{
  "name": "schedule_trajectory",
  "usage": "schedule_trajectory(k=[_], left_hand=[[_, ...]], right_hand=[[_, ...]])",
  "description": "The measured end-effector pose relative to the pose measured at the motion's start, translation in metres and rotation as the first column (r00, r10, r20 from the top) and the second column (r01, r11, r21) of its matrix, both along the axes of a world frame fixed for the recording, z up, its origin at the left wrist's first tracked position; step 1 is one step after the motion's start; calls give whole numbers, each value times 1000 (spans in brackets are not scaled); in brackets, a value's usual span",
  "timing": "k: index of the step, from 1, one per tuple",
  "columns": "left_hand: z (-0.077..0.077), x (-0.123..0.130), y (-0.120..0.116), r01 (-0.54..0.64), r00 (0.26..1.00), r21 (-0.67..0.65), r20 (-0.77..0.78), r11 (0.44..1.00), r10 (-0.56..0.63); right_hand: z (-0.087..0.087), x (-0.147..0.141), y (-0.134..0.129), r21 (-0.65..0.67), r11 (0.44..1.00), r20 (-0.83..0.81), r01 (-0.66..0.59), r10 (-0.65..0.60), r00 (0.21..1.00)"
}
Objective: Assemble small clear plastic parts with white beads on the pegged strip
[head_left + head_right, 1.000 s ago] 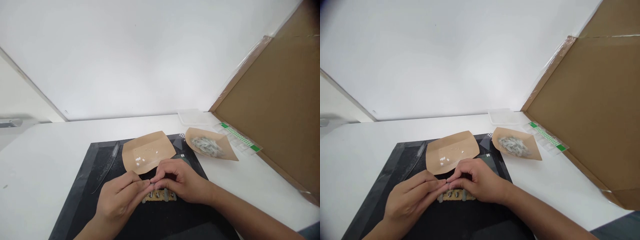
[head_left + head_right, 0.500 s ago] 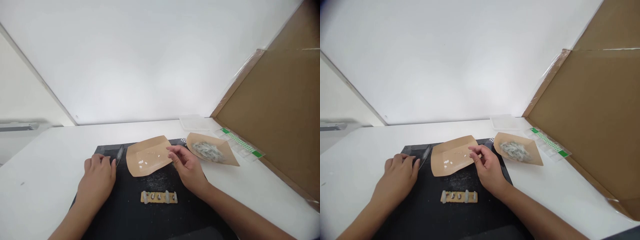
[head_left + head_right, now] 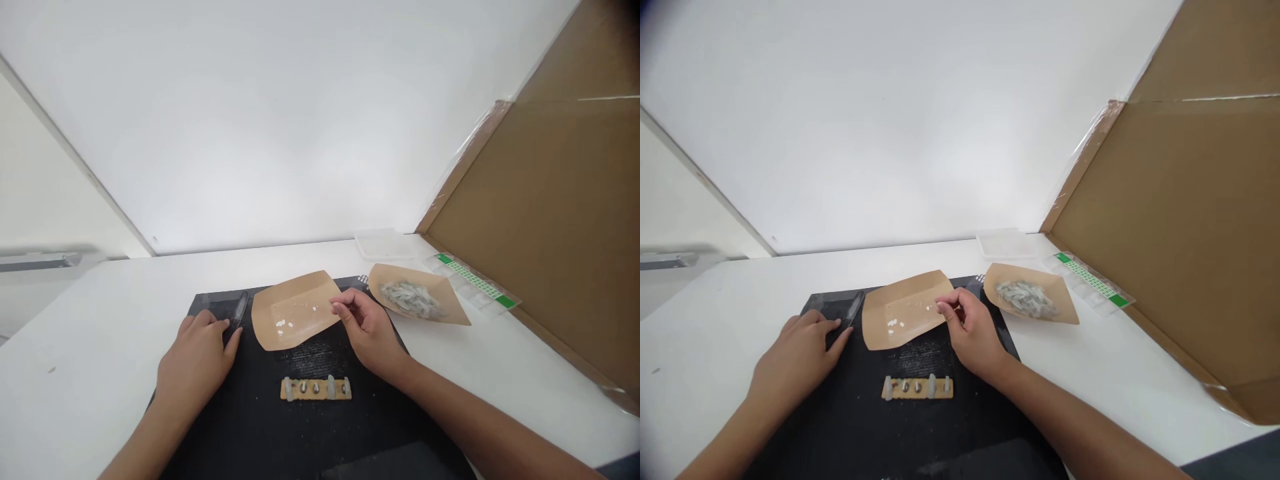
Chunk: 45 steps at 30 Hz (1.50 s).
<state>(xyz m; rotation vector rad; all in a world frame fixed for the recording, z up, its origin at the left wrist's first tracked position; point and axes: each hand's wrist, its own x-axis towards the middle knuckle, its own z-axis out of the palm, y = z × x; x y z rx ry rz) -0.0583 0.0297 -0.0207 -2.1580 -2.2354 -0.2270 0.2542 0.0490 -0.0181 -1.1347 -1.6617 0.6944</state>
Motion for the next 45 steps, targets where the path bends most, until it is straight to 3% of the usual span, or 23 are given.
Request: schedule_trajectory(k=[11, 17, 20, 23, 27, 33, 37, 41, 45], left_hand=[[7, 0, 7, -123, 980, -22, 153, 992, 124], [55, 4, 15, -159, 954, 92, 269, 983, 129], [69, 20, 23, -5, 911, 83, 412, 997, -30], [61, 38, 23, 175, 793, 47, 585, 983, -169], [41, 52, 10, 226, 658, 55, 728, 973, -194], [37, 59, -3, 162, 598, 135, 775, 978, -206], [35, 64, -6, 188, 569, 172, 784, 967, -250], [33, 70, -13, 221, 525, 191, 803, 956, -282], [33, 74, -19, 263, 488, 191, 819, 946, -301]], right_hand=[[15, 17, -3, 272, 957, 159, -103, 61, 985], [13, 16, 1, 278, 958, 176, -69, 20, 984], [10, 15, 1, 258, 965, 150, -38, -1, 989], [9, 13, -3, 251, 965, 162, -75, 35, 986], [10, 7, -9, 211, 966, 161, -149, 116, 980], [24, -7, -11, -19, 980, -100, -197, 194, 976], [42, -13, -7, -186, 931, -230, -314, 269, 935], [54, -16, 0, -110, 922, -194, -370, 345, 918], [50, -19, 2, -10, 949, -88, -315, 313, 946]])
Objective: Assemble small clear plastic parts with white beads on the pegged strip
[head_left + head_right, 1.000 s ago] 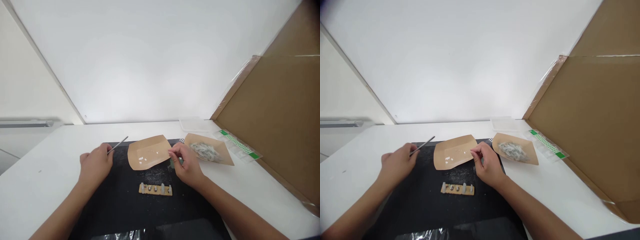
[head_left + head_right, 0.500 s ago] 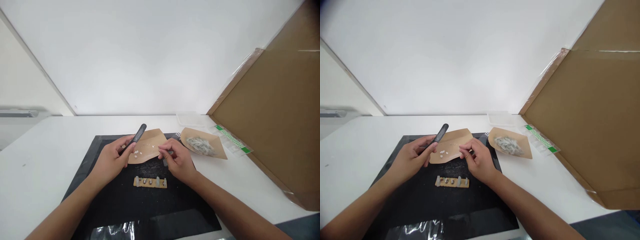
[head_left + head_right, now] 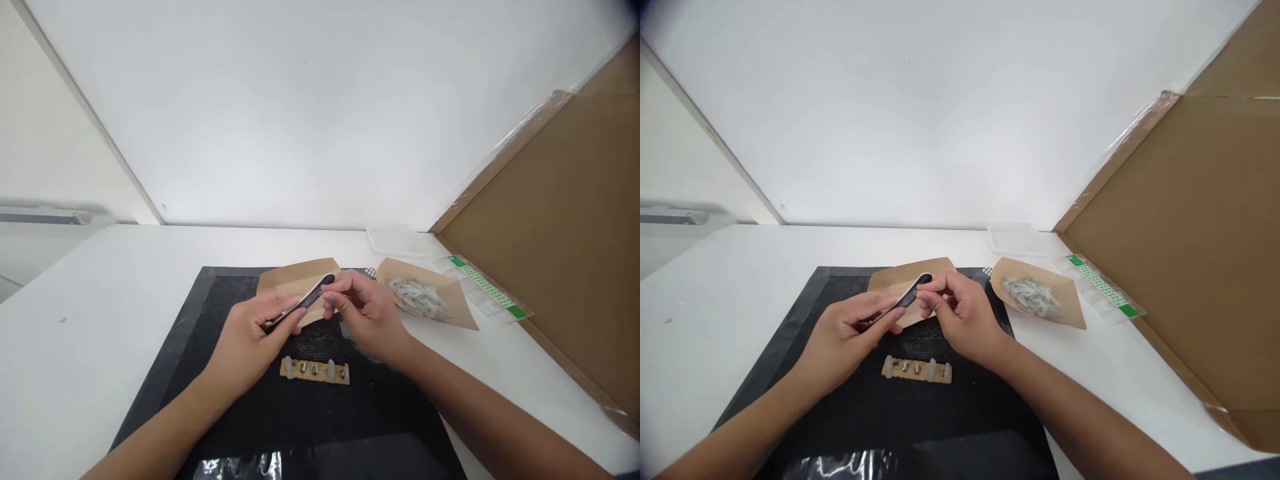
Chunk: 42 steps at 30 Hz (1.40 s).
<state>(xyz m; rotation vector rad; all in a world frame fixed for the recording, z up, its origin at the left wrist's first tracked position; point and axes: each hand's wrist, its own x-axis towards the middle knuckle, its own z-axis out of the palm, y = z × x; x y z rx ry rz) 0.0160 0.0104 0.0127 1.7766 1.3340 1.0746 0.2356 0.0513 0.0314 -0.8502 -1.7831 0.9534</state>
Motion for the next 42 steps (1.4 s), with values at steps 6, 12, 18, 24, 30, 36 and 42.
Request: schedule_trajectory(k=[6, 12, 18, 24, 30, 36, 42], left_hand=[[0, 2, -1, 56, 986, -162, 163, 985, -29], [2, 3, 1, -19, 997, -120, 68, 993, 27], [3, 2, 1, -94, 983, 96, -148, 991, 107], [5, 1, -1, -110, 971, 157, -195, 981, 140], [6, -1, 0, -115, 965, 178, -214, 977, 153], [6, 0, 2, -55, 979, 117, -190, 992, 76], [6, -1, 2, -83, 975, 118, -195, 989, 105]], right_hand=[[-12, 2, -1, 472, 879, 255, 70, -213, 943], [-22, -8, 3, 684, 728, 377, 45, -405, 833], [-32, -21, 7, 648, 762, 453, -26, -358, 817], [-32, -21, 13, 626, 779, 401, 41, -366, 840], [-34, -25, 11, 617, 783, 457, -76, -277, 845], [-32, -23, 13, 607, 795, 446, -5, -335, 830], [-32, -26, 12, 687, 726, 416, 23, -418, 808]])
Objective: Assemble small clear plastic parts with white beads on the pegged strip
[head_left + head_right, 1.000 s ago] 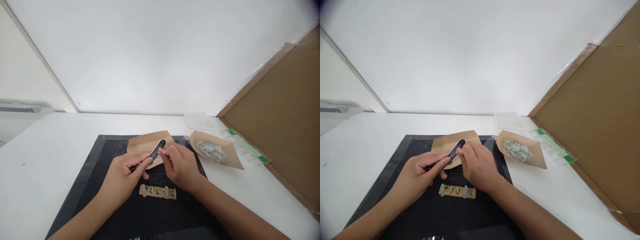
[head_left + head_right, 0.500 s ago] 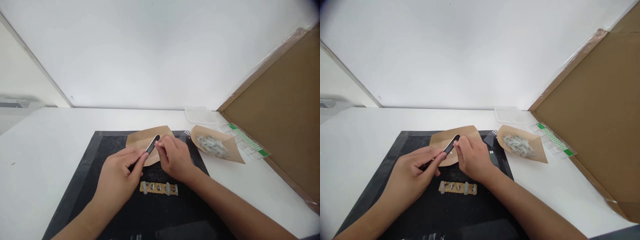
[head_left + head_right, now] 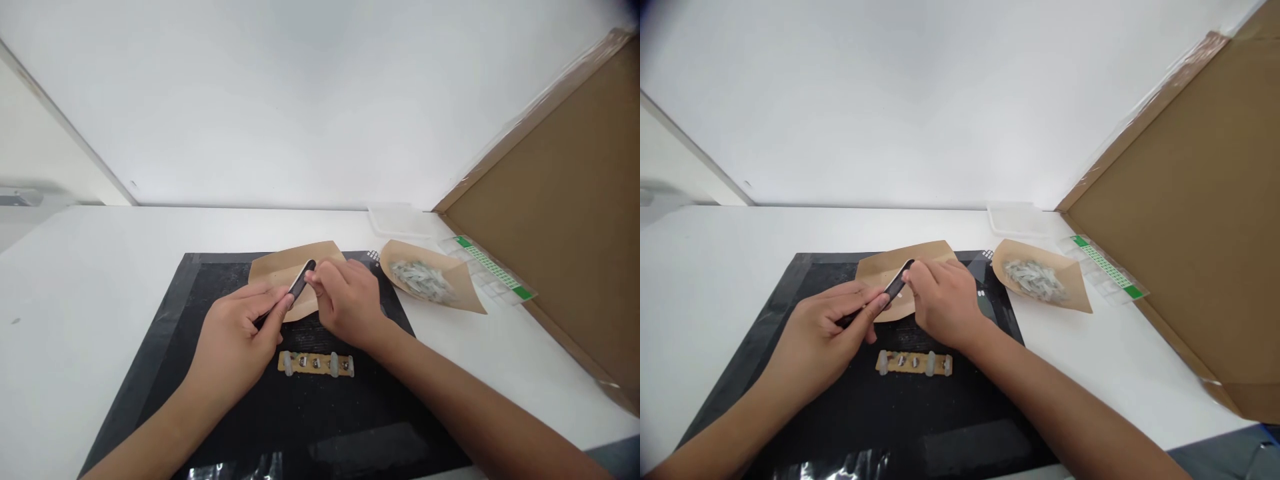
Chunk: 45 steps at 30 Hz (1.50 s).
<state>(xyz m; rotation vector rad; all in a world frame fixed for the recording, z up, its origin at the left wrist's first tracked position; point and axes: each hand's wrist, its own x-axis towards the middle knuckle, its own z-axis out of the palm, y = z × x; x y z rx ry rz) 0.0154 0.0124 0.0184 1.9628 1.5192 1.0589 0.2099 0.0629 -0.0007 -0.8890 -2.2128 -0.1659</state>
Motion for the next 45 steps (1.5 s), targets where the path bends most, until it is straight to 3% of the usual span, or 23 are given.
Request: schedule_trajectory(k=[3, 7, 10, 14, 17, 21, 25, 28, 31, 33, 35, 38, 42, 45], left_hand=[[0, -1, 0, 2, 1000, 6, -16, 1000, -2], [0, 0, 1, 14, 1000, -4, -6, 1000, -14], [0, 0, 1, 31, 1000, -1, 0, 1000, -31], [1, 0, 0, 1, 1000, 21, 14, 1000, -2], [2, 0, -1, 20, 1000, 37, 19, 999, -21], [3, 0, -2, -1, 1000, 42, 29, 999, 0], [4, -1, -2, -6, 1000, 34, 20, 999, 5], [3, -2, -1, -13, 1000, 27, 9, 1000, 13], [3, -2, -1, -5, 1000, 37, 12, 999, 5], [3, -2, -1, -8, 1000, 28, 17, 1000, 8], [4, -2, -1, -14, 1000, 14, 13, 1000, 14], [5, -1, -2, -1, 1000, 16, 13, 1000, 0], [6, -2, -3, -16, 1000, 27, 21, 1000, 16], [5, -2, -3, -13, 1000, 21, 15, 1000, 13]], right_hand=[[-3, -2, 0, -10, 998, 29, -68, 69, 997], [-3, -1, -1, -10, 1000, -16, 0, 0, 1000], [-1, 0, -1, -48, 997, 29, -58, 59, 998], [-1, -1, 0, 14, 999, -23, 35, -35, 999], [-2, -2, 0, 29, 999, -15, -26, 26, 1000], [-2, -3, -1, 36, 999, -74, 38, -35, 997], [-3, -3, 1, 49, 998, -29, -40, 41, 999], [-5, -4, 2, 83, 995, -97, 63, -55, 994], [-6, -5, 1, 83, 996, -27, -39, 41, 999], [-5, -5, 1, 105, 995, -43, 1, 4, 999], [-3, -4, 1, 91, 994, -69, 60, -53, 996], [-1, -3, 1, 49, 999, -40, -8, 10, 999], [0, -3, 1, 57, 997, -100, 48, -42, 994], [-1, -3, 2, 42, 999, -51, -9, 11, 999]])
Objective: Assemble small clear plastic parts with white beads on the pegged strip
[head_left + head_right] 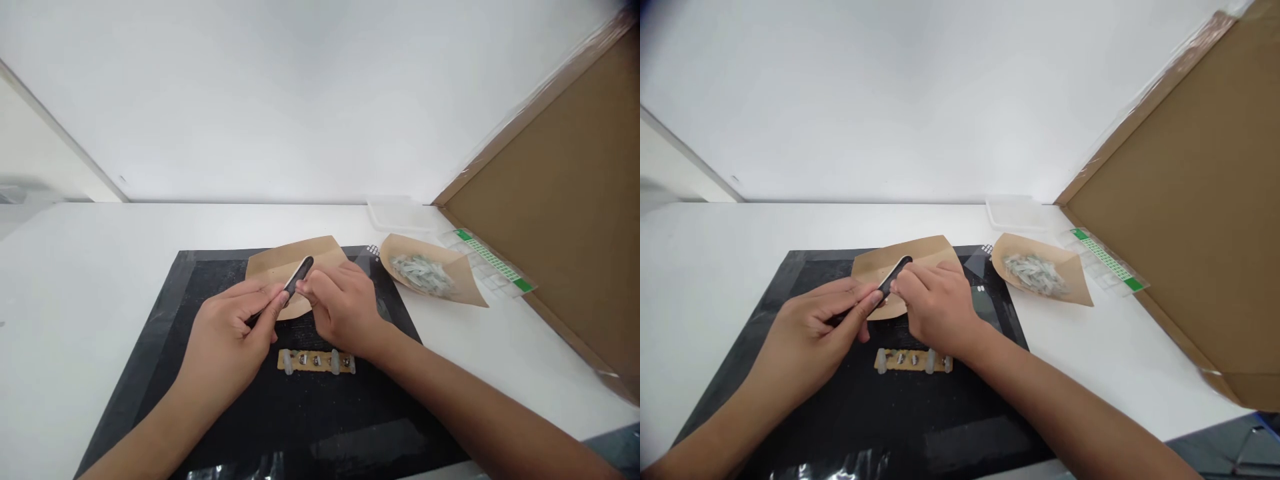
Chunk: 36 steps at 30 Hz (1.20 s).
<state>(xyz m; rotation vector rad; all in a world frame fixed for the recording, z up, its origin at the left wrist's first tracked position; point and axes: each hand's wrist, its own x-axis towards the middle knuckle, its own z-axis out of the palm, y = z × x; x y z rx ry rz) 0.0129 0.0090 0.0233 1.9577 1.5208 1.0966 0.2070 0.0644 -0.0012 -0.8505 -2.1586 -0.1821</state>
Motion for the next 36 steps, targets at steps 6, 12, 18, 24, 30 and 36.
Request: schedule_trajectory(k=[6, 12, 18, 24, 30, 36], left_hand=[[0, 0, -1, -2, 1000, -12, -3, 1000, 2], [2, 0, 1, -13, 1000, -26, -8, 1000, 13], [3, 0, 0, 0, 1000, -27, -14, 1000, 0], [4, 1, 0, 6, 1000, -22, 11, 1000, -6], [5, 2, -1, 10, 1000, -25, 14, 1000, -10], [4, 3, -3, -2, 1000, -2, 17, 1000, 2]], right_hand=[[0, 2, 2, 3, 1000, -2, 26, -26, 1000], [-1, 0, -1, 34, 999, -15, -10, 11, 1000], [2, -2, -2, 64, 996, -50, 60, -57, 997], [4, -1, -3, 49, 999, 1, 3, -3, 1000], [4, 0, -4, 62, 998, -9, 13, -13, 1000], [7, -1, -6, 72, 997, 19, 16, -18, 1000]])
